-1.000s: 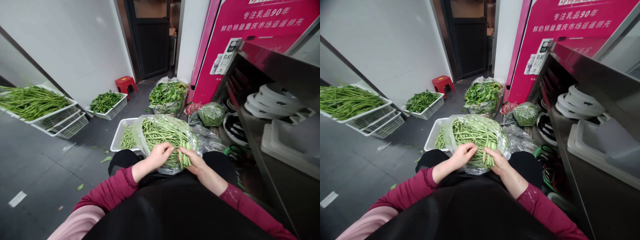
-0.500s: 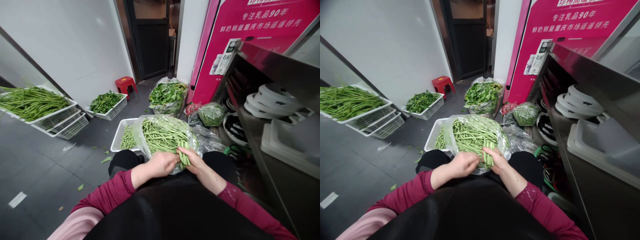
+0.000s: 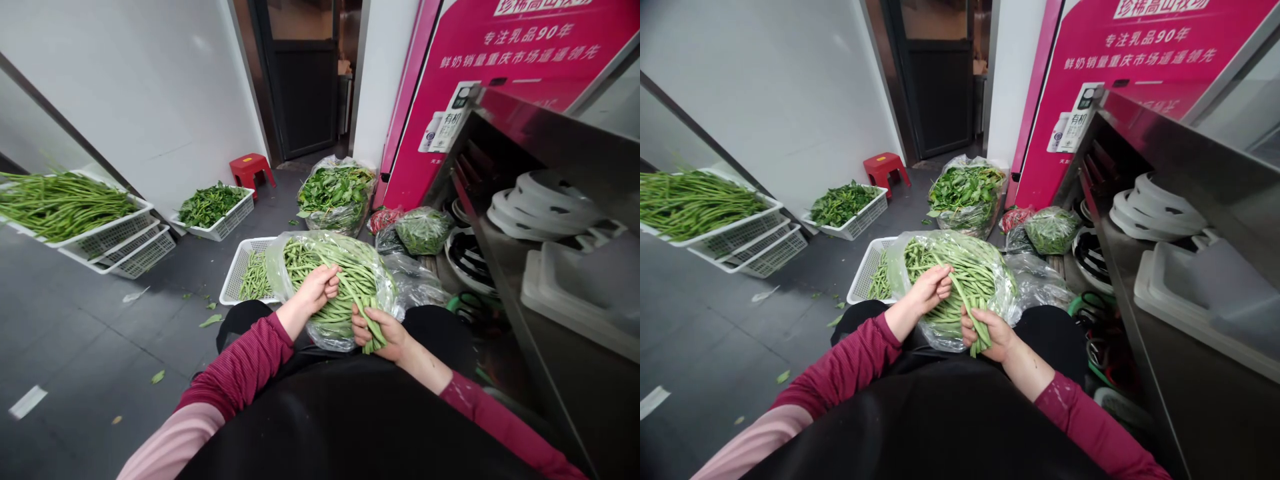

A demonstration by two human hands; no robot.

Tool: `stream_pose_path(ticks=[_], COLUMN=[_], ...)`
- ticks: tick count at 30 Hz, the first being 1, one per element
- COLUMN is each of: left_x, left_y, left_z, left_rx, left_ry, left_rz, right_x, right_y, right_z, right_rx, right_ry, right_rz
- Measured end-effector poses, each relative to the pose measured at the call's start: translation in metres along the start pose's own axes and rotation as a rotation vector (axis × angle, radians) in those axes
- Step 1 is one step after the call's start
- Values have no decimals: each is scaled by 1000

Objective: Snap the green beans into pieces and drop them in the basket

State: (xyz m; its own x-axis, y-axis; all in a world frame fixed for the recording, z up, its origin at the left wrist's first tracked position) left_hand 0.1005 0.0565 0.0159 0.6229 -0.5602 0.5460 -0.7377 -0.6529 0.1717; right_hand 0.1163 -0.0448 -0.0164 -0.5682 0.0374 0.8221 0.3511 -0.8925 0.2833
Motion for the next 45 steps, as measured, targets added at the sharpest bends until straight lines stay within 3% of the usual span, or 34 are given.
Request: stream_pose_path(ticks=[6, 10, 15, 17, 20, 23, 27, 33, 36, 39, 42, 45], left_x=[-8, 6, 6, 8, 15, 15, 14, -5, -8, 14, 40, 37], left_y=[21, 50, 75, 76, 62, 47, 36, 24, 35, 61, 74, 67], left_z=[-26, -38, -43, -41, -20, 5, 22, -8, -27, -43, -35, -14], left_rx=[221, 304, 303, 281, 130, -14, -105, 51, 182, 341, 340, 221], left_ry=[-332, -577, -509, -488, -433, -322, -187, -66, -254, -535, -627, -597], left_rz=[-215, -268, -377, -341, -196, -120, -38, -85, -195, -221, -103, -62], right_x=[-16, -23, -37, -49, -49, -31, -11, -9, -19, -40, -57, -49], right_y=[-5, -6, 2, 7, 2, -5, -8, -3, -4, -6, -6, -5], right_z=[11, 16, 44, 55, 37, 1, -16, -18, -9, 5, 7, -8], right_rx=[-103, -178, -309, -359, -188, 58, 118, 130, 57, -51, -67, 70], right_ry=[-50, -78, -129, -125, -76, -5, -12, -18, -34, -103, -107, -7], right_rz=[-158, -259, -305, -374, -378, -263, -126, -141, -221, -328, -393, -306])
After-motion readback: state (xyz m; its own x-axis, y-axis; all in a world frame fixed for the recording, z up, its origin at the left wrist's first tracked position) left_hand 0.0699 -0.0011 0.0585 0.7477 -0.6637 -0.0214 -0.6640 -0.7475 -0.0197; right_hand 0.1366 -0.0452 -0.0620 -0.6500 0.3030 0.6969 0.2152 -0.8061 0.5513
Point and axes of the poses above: each hand's wrist, its own y-axis away from the middle knuckle, its own x-axis out of the palm, z = x × y, the point moved 10 cm from there along -y, towards the middle knuckle, and after that the axes turned 1 degree about y, right-handed, at the moved point
